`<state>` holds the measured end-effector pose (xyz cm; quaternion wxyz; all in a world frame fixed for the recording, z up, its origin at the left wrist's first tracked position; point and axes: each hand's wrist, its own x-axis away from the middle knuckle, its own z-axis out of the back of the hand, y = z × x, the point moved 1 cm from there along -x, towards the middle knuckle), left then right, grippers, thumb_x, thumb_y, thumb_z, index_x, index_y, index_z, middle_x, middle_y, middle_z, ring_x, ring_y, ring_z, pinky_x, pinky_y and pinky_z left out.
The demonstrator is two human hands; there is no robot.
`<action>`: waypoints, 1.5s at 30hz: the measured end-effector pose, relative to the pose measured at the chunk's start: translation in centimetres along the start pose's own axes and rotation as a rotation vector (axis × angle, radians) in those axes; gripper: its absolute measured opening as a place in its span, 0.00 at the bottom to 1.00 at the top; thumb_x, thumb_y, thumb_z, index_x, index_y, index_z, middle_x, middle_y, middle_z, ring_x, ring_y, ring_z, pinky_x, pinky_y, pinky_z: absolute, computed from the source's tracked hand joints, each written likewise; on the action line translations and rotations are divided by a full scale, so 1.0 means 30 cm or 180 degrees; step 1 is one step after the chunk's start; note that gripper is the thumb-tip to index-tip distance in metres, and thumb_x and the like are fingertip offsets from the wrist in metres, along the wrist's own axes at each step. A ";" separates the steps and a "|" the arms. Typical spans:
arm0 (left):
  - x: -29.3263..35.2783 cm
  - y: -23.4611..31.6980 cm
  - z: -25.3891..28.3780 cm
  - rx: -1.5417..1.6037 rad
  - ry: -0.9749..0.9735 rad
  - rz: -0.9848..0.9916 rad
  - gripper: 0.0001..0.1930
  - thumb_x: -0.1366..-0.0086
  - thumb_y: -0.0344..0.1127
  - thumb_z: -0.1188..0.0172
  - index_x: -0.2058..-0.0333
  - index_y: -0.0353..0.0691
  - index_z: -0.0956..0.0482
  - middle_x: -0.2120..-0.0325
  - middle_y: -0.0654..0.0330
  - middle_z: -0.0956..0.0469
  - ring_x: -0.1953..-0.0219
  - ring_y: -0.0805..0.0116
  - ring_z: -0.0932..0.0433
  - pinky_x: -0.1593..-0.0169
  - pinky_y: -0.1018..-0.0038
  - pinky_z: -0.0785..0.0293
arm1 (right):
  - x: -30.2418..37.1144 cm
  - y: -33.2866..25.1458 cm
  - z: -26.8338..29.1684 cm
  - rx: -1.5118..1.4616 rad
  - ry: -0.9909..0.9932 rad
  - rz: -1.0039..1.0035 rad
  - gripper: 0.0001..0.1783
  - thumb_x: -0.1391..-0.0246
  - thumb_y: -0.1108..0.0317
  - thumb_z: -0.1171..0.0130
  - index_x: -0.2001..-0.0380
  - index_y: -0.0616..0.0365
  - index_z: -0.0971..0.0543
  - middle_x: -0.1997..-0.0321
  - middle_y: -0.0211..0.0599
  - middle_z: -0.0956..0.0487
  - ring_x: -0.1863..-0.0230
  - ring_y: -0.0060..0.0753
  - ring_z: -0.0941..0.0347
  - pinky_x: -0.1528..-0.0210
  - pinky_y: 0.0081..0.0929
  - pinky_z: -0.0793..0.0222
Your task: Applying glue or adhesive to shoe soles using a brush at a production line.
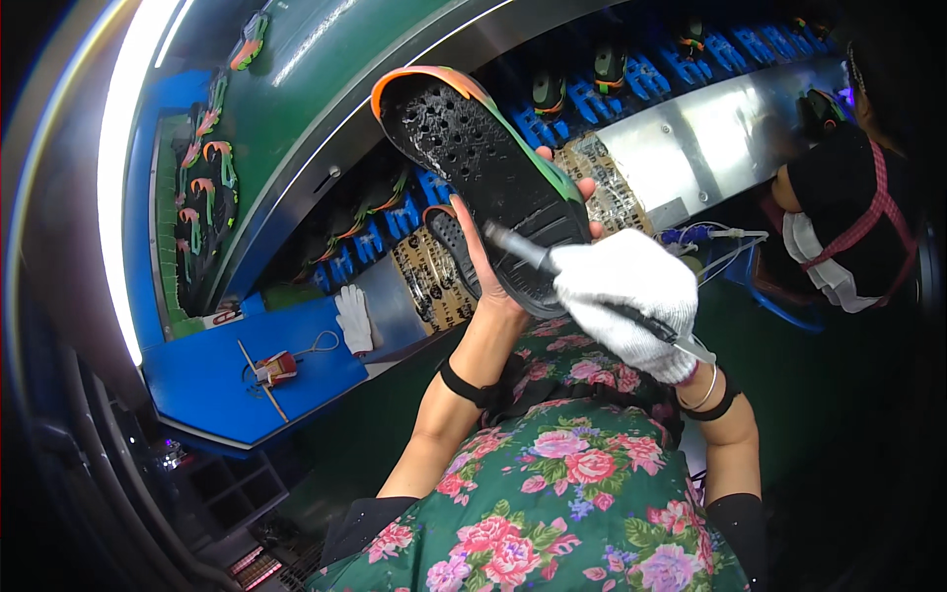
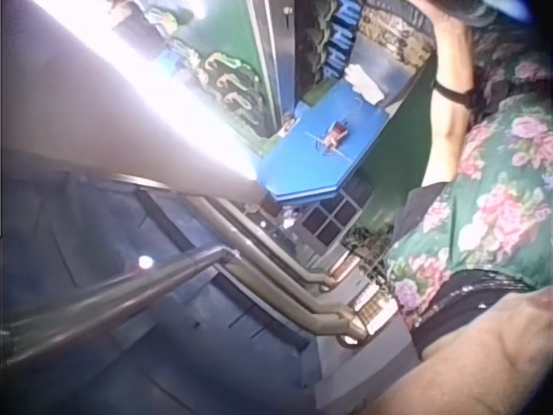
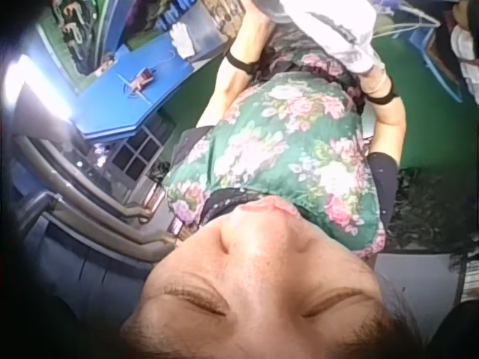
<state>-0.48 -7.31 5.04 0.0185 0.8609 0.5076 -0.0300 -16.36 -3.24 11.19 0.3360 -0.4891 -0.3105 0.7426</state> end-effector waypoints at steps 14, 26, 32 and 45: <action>0.019 0.043 0.037 -0.0007 -0.0054 0.0071 0.54 0.40 0.83 0.52 0.29 0.46 0.42 0.41 0.29 0.29 0.52 0.29 0.19 0.51 0.42 0.18 | 0.056 -0.052 -0.030 0.0141 -0.0591 0.0436 0.17 0.52 0.74 0.28 0.56 0.55 0.13 0.57 0.39 0.13 0.62 0.38 0.17 0.57 0.33 0.20; 0.035 0.095 0.069 -0.0687 -0.0312 0.0242 0.53 0.36 0.76 0.50 0.25 0.40 0.49 0.29 0.45 0.43 0.37 0.26 0.31 0.44 0.41 0.20 | 0.044 -0.017 -0.011 -0.0785 -0.0654 -0.0126 0.14 0.55 0.74 0.26 0.62 0.53 0.11 0.59 0.37 0.12 0.62 0.38 0.16 0.59 0.31 0.22; 0.014 0.121 0.061 -0.0639 -0.0251 0.0640 0.49 0.34 0.63 0.45 0.26 0.37 0.49 0.29 0.38 0.43 0.38 0.25 0.30 0.40 0.42 0.23 | 0.092 -0.011 -0.006 -0.0265 -0.1421 -0.0404 0.27 0.60 0.75 0.28 0.50 0.51 0.14 0.51 0.38 0.13 0.58 0.40 0.16 0.58 0.33 0.21; 0.028 0.213 0.072 -0.1078 0.0655 0.1376 0.37 0.36 0.42 0.39 0.33 0.26 0.37 0.39 0.37 0.27 0.40 0.44 0.22 0.33 0.53 0.28 | 0.093 -0.002 -0.015 0.0383 -0.1207 0.0775 0.19 0.49 0.73 0.33 0.51 0.54 0.14 0.50 0.40 0.14 0.57 0.39 0.16 0.55 0.35 0.19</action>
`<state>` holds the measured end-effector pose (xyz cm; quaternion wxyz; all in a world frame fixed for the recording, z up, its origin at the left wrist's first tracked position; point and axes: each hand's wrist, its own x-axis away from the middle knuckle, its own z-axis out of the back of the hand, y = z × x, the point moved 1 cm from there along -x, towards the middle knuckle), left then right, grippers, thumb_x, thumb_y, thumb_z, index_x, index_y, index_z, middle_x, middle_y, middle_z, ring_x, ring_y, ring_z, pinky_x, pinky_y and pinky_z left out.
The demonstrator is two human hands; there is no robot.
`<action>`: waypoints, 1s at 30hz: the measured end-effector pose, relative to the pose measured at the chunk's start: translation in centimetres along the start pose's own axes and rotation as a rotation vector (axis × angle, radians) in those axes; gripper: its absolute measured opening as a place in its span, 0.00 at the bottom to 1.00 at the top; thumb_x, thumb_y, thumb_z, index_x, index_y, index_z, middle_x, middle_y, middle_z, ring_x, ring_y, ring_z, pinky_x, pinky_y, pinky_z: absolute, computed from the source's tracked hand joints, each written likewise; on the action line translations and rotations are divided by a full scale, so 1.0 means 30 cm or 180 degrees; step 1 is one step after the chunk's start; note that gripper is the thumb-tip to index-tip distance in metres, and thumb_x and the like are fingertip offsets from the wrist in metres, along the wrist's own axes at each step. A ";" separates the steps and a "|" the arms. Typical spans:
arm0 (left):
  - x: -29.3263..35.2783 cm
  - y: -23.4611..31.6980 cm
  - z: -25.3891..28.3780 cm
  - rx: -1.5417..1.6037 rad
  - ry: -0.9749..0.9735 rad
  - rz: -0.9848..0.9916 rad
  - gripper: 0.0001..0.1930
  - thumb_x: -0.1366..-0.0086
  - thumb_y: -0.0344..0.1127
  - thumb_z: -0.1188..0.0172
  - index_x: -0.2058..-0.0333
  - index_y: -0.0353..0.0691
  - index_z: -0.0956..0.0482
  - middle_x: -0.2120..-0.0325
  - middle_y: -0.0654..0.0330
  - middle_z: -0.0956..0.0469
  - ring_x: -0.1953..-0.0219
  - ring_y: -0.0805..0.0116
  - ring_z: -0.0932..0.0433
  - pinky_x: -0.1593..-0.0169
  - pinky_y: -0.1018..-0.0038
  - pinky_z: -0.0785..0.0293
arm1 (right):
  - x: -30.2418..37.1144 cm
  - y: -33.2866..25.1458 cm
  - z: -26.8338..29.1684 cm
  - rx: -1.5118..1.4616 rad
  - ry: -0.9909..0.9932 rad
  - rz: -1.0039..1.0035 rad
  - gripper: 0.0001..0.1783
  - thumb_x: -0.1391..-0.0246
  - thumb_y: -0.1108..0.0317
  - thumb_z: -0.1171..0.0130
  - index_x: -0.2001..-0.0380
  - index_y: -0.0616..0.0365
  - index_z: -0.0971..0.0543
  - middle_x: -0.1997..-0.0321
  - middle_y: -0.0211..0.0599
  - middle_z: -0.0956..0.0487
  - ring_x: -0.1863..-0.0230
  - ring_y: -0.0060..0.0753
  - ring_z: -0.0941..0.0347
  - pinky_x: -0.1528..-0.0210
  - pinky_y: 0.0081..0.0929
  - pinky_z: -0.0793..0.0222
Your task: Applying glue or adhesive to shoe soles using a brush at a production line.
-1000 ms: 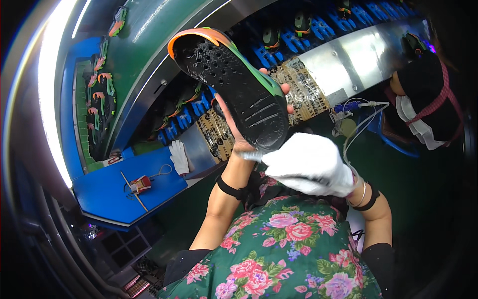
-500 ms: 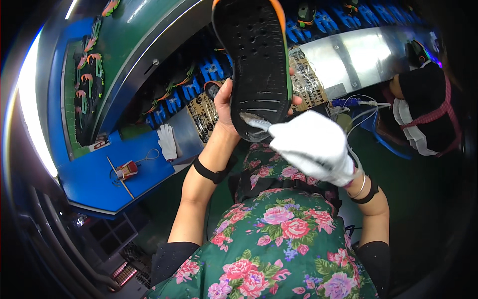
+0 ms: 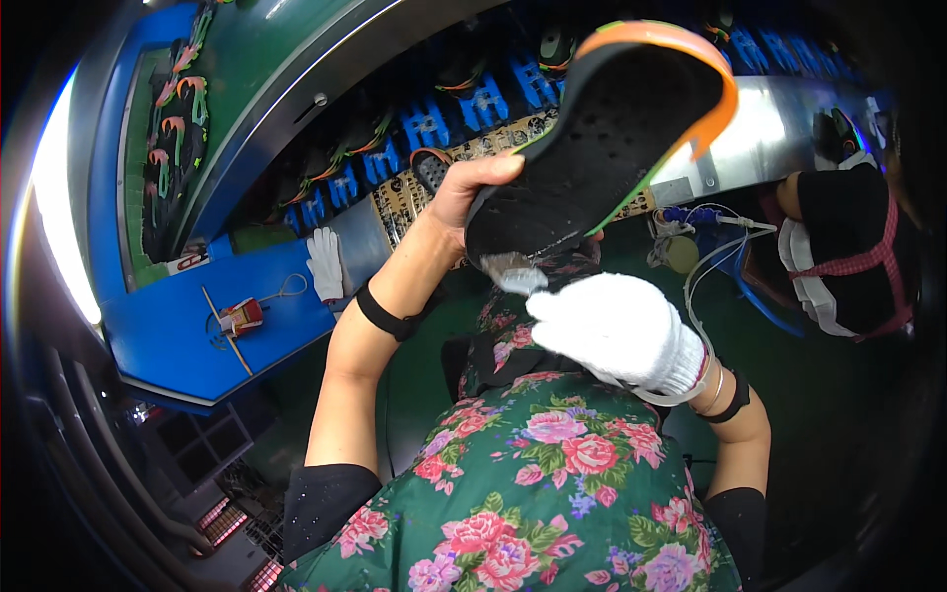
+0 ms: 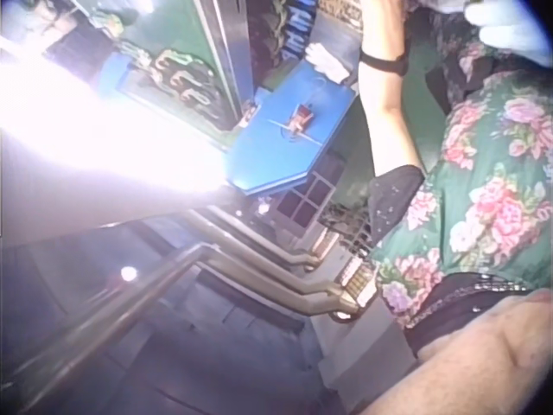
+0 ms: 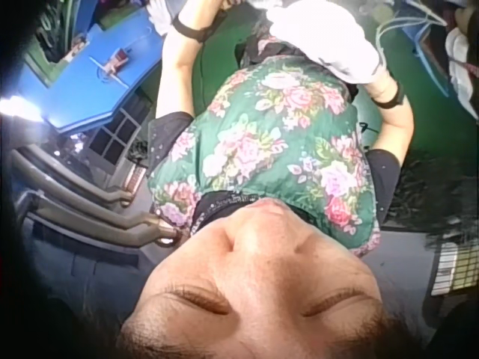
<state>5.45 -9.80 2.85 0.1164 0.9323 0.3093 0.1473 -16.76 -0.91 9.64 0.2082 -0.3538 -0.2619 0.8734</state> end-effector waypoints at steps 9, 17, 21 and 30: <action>-0.020 0.034 -0.035 0.0054 -0.0181 0.0027 0.34 0.38 0.37 0.38 0.35 0.25 0.32 0.43 0.40 0.23 0.43 0.50 0.19 0.34 0.57 0.25 | -0.004 0.011 0.030 0.0079 0.0017 0.0024 0.17 0.48 0.73 0.32 0.52 0.54 0.14 0.52 0.43 0.13 0.59 0.40 0.16 0.57 0.36 0.19; -0.056 0.030 -0.014 0.0246 -0.0155 -0.0157 0.35 0.33 0.44 0.40 0.34 0.27 0.34 0.41 0.35 0.25 0.44 0.39 0.20 0.38 0.45 0.23 | -0.062 0.015 0.029 -0.0700 0.0756 -0.0904 0.14 0.57 0.78 0.26 0.64 0.55 0.12 0.61 0.42 0.12 0.62 0.40 0.16 0.59 0.33 0.22; -0.066 0.013 -0.022 0.0556 -0.0606 -0.0267 0.36 0.30 0.51 0.45 0.33 0.29 0.35 0.40 0.33 0.27 0.43 0.35 0.22 0.39 0.39 0.25 | -0.046 0.014 0.012 -0.2147 0.0942 -0.1584 0.10 0.53 0.78 0.28 0.64 0.60 0.12 0.59 0.45 0.12 0.59 0.37 0.16 0.54 0.32 0.21; 0.009 -0.176 0.037 0.1241 -0.0339 -0.0338 0.39 0.25 0.63 0.57 0.30 0.35 0.38 0.39 0.37 0.28 0.41 0.26 0.27 0.39 0.37 0.26 | -0.165 0.197 0.149 0.0818 0.0892 -0.0877 0.15 0.52 0.80 0.29 0.59 0.58 0.12 0.57 0.43 0.12 0.57 0.42 0.17 0.51 0.35 0.23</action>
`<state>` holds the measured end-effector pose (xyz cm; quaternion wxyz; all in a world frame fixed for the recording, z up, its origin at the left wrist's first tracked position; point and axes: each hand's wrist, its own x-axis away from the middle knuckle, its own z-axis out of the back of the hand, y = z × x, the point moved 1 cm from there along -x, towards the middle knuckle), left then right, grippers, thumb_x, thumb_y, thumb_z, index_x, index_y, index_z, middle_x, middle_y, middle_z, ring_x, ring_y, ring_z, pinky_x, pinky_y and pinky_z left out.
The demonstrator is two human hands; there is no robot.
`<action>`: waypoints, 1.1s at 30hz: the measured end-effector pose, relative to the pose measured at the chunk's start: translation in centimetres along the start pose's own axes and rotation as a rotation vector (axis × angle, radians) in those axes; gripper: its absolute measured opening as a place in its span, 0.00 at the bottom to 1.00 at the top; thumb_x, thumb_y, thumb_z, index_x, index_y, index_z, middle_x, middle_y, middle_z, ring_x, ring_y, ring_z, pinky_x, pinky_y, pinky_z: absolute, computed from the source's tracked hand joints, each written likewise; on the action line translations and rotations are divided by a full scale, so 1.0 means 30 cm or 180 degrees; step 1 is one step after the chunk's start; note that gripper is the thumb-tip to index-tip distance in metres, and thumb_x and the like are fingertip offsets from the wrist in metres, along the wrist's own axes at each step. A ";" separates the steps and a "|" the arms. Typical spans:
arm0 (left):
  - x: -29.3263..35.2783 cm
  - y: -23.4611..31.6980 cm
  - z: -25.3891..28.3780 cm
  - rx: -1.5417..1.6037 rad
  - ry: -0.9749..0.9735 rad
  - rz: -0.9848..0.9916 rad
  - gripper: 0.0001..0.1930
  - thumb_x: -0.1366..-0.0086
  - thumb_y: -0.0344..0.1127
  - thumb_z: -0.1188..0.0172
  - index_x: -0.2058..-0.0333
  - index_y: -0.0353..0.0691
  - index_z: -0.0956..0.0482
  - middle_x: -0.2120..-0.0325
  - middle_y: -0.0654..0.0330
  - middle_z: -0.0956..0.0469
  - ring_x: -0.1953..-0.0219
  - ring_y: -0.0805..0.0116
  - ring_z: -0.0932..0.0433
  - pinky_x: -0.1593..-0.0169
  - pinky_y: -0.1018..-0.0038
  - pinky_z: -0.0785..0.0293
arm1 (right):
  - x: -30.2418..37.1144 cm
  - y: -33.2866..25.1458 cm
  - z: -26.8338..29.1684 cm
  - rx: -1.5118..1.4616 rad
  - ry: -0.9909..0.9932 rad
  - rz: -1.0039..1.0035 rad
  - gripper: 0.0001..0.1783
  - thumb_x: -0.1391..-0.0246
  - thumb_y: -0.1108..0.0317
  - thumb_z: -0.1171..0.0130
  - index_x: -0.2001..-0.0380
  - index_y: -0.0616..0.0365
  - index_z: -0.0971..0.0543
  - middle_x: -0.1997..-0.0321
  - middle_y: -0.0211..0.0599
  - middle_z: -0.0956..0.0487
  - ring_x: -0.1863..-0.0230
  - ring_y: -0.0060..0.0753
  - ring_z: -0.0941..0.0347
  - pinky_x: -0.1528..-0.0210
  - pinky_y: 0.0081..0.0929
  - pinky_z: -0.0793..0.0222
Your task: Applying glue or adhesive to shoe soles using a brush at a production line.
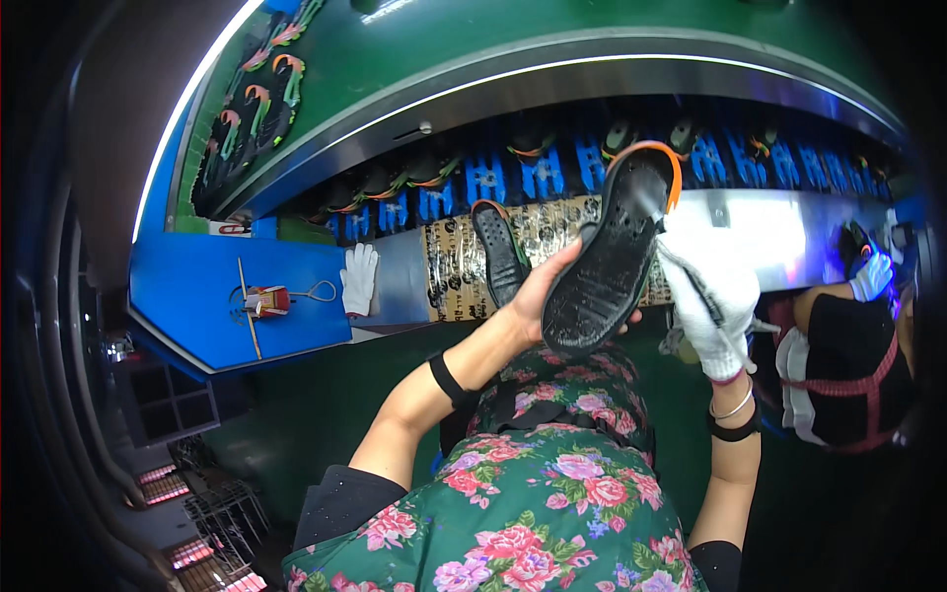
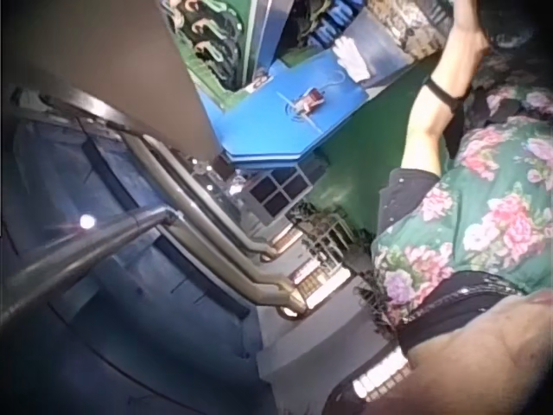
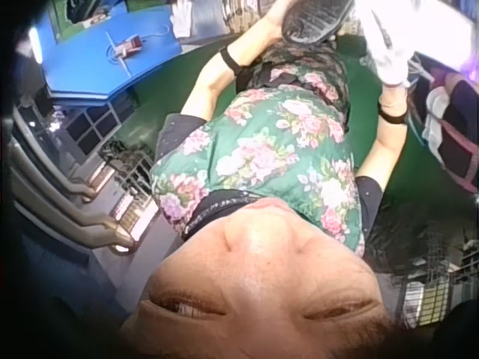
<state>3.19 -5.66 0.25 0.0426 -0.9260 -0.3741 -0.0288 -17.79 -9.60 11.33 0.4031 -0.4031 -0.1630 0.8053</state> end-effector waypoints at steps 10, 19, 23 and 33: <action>0.222 0.250 -0.174 -0.1589 -0.0826 -0.1243 0.61 0.43 0.74 0.36 0.25 0.38 0.53 0.33 0.31 0.42 0.40 0.31 0.27 0.48 0.38 0.18 | 0.090 -0.066 -0.034 -0.3263 0.0643 -0.1858 0.12 0.55 0.85 0.32 0.64 0.66 0.14 0.58 0.50 0.13 0.60 0.33 0.17 0.56 0.27 0.22; 0.318 0.951 -0.311 0.0149 -0.0854 -0.3262 0.59 0.33 0.78 0.58 0.25 0.31 0.68 0.26 0.33 0.63 0.25 0.35 0.53 0.26 0.46 0.42 | 0.199 0.049 -0.229 -0.3284 0.0313 -0.2335 0.13 0.49 0.80 0.30 0.58 0.67 0.14 0.60 0.40 0.13 0.69 0.23 0.21 0.65 0.19 0.27; 0.253 0.878 -0.264 0.0332 -0.0214 -0.4113 0.54 0.29 0.74 0.61 0.24 0.39 0.72 0.24 0.41 0.56 0.25 0.39 0.46 0.28 0.47 0.38 | 0.253 0.067 -0.241 -0.3255 0.0316 -0.2852 0.13 0.49 0.79 0.31 0.58 0.67 0.13 0.59 0.41 0.12 0.68 0.22 0.21 0.66 0.18 0.27; -0.521 0.755 -0.462 -0.5991 0.2273 -0.3695 0.43 0.35 0.45 0.33 0.27 0.42 0.42 0.40 0.43 0.30 0.37 0.49 0.29 0.38 0.54 0.27 | 0.360 0.160 -0.192 -0.3374 0.0946 -0.3093 0.12 0.48 0.81 0.34 0.59 0.68 0.13 0.57 0.43 0.12 0.69 0.21 0.22 0.67 0.17 0.28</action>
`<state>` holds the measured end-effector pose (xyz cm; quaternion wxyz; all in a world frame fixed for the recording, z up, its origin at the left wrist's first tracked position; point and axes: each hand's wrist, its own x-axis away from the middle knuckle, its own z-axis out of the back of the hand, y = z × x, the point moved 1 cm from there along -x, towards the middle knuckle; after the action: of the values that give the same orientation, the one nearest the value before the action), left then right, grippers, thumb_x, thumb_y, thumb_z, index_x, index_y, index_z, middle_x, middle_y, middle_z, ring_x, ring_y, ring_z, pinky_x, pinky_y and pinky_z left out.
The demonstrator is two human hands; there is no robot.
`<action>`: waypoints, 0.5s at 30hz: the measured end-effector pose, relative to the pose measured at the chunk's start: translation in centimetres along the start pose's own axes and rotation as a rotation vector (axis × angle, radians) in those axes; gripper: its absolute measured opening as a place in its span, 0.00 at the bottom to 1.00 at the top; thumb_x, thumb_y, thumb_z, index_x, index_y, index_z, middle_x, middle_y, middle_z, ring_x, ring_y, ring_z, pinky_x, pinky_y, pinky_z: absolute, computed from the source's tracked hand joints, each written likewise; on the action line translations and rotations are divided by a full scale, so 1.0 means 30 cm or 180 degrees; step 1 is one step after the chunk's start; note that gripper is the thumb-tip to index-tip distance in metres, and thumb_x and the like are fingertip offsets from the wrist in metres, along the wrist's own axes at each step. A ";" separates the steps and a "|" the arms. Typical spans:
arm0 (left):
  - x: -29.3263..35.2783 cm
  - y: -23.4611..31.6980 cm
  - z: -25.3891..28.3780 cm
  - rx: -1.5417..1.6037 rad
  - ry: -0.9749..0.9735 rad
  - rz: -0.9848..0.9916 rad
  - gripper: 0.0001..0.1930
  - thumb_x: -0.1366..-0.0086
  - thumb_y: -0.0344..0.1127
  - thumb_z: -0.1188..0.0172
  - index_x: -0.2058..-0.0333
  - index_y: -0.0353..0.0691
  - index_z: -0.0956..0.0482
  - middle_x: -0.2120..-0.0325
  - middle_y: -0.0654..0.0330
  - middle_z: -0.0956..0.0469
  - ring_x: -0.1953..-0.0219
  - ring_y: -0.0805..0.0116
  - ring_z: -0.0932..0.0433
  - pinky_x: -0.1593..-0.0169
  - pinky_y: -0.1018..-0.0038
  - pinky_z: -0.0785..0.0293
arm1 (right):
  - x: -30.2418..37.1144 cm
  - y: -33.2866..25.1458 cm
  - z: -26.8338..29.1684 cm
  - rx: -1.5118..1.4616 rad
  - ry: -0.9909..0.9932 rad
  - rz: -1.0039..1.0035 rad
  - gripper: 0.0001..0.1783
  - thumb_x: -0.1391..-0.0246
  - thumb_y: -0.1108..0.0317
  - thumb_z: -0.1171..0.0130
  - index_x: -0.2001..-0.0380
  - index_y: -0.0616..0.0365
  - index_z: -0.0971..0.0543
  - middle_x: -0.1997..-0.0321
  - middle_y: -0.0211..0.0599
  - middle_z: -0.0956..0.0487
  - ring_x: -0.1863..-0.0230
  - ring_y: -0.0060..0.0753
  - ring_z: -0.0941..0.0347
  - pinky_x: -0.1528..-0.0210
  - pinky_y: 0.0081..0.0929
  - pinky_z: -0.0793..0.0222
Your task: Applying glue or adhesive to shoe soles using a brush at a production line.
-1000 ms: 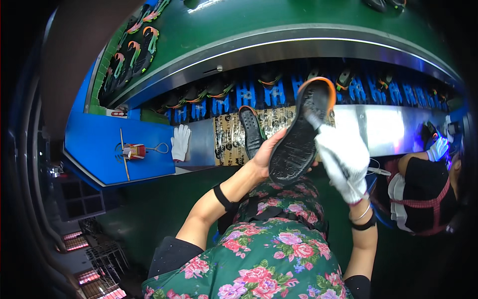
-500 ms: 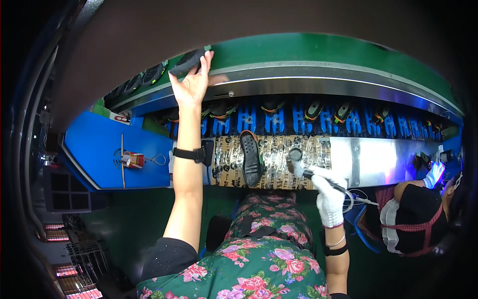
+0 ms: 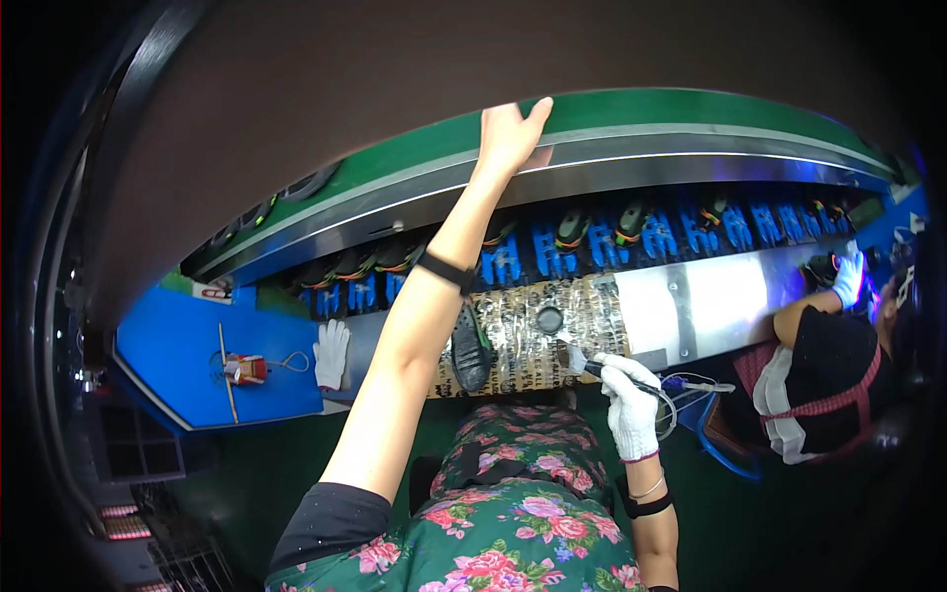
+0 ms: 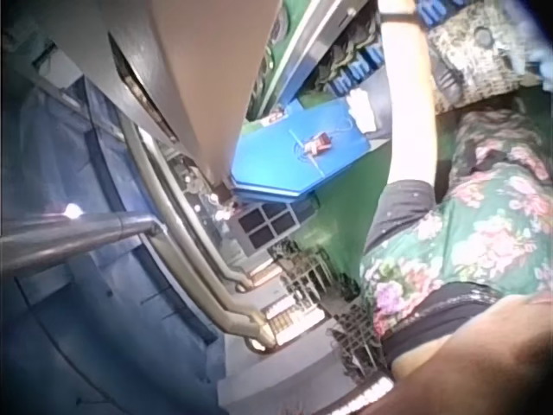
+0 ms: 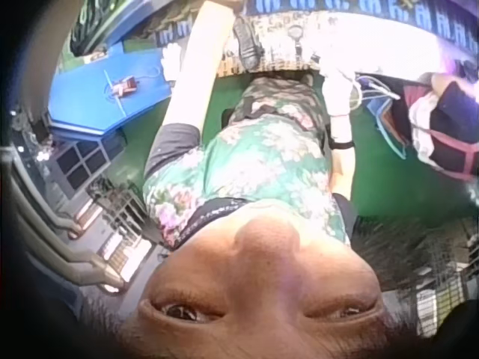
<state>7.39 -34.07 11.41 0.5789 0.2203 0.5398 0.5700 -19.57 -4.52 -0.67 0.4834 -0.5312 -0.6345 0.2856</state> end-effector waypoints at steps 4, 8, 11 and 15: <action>-0.131 -0.003 -0.147 -0.1362 -0.0071 -0.0208 0.37 0.37 0.45 0.31 0.31 0.48 0.33 0.43 0.41 0.27 0.37 0.42 0.31 0.34 0.54 0.34 | 0.013 -0.002 0.052 -0.0110 0.0246 0.0033 0.12 0.48 0.81 0.34 0.58 0.68 0.14 0.62 0.39 0.13 0.72 0.19 0.26 0.67 0.17 0.30; -0.222 -0.181 -0.068 -0.1025 0.0712 -0.0370 0.15 0.34 0.39 0.33 0.49 0.49 0.19 0.57 0.51 0.18 0.54 0.50 0.18 0.53 0.59 0.21 | 0.024 -0.004 0.064 -0.0084 0.0245 -0.0084 0.12 0.47 0.80 0.35 0.57 0.68 0.14 0.63 0.39 0.13 0.72 0.18 0.26 0.68 0.15 0.31; -0.050 -0.062 -0.027 0.1562 0.0146 0.0740 0.14 0.31 0.39 0.34 0.50 0.50 0.24 0.55 0.56 0.22 0.56 0.56 0.18 0.55 0.59 0.19 | 0.045 -0.005 0.117 -0.0145 0.0470 -0.0055 0.12 0.47 0.80 0.35 0.57 0.68 0.14 0.62 0.39 0.13 0.73 0.18 0.26 0.68 0.15 0.31; 0.224 -0.016 0.290 0.2129 0.0741 0.0236 0.10 0.30 0.32 0.36 0.58 0.44 0.31 0.58 0.64 0.32 0.58 0.68 0.23 0.54 0.65 0.15 | 0.025 -0.033 0.122 -0.0339 0.0469 0.0009 0.11 0.46 0.80 0.36 0.59 0.67 0.14 0.60 0.41 0.12 0.73 0.18 0.26 0.68 0.15 0.30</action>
<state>13.64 -25.03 11.26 0.3883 0.3507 0.7506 0.4036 -23.30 -3.52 -0.92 0.4994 -0.5766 -0.6108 0.2123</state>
